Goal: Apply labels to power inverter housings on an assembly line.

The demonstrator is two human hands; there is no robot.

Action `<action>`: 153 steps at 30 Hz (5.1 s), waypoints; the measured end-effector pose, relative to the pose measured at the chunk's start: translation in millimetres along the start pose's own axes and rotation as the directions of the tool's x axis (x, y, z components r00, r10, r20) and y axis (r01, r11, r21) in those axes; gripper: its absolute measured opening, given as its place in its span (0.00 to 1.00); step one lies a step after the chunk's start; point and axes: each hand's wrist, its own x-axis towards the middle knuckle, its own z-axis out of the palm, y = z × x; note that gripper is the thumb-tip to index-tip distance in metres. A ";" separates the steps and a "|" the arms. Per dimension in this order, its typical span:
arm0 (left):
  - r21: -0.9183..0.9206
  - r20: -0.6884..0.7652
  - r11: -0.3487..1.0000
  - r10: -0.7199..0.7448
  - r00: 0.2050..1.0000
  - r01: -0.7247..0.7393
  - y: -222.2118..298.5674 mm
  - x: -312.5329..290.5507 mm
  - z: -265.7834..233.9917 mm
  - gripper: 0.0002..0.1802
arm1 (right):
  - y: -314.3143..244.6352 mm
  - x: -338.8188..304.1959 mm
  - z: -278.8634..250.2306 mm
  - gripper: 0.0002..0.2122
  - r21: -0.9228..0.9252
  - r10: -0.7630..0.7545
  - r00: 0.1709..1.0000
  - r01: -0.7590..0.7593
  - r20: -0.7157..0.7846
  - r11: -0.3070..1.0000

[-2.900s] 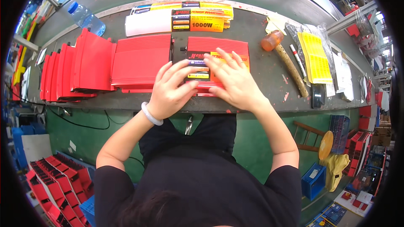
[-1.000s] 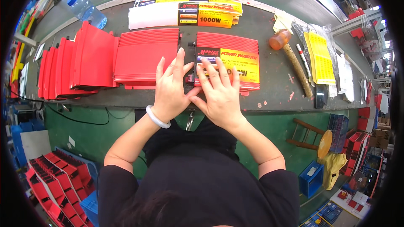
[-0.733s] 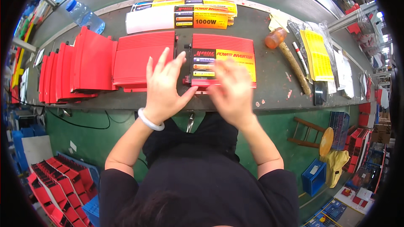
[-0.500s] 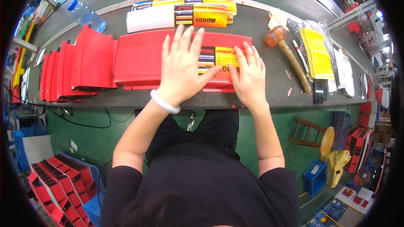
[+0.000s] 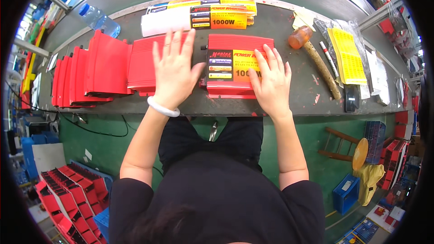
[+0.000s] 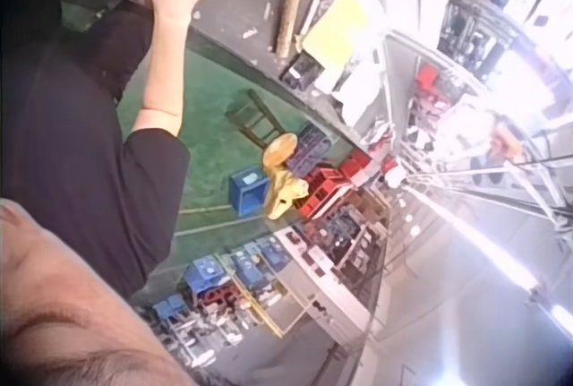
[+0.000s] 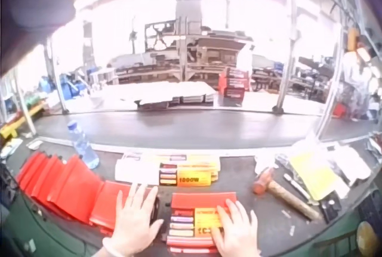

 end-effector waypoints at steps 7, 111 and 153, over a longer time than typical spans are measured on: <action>-0.233 0.096 0.929 0.315 0.944 -0.287 26.8 -7.0 -7.5 0.23 | -0.8 0.6 0.3 0.22 -0.016 -0.007 1.000 0.007 -0.010 1.000; -0.898 0.271 0.377 0.068 0.960 0.227 30.1 -10.6 0.5 0.24 | 41.8 -51.5 4.2 0.28 0.944 0.395 0.892 -0.297 0.220 0.143; -0.915 0.039 0.404 0.032 0.999 0.023 66.8 -10.5 -0.9 0.23 | 43.9 -62.6 -9.1 0.24 0.965 0.463 0.849 -0.198 0.256 -0.170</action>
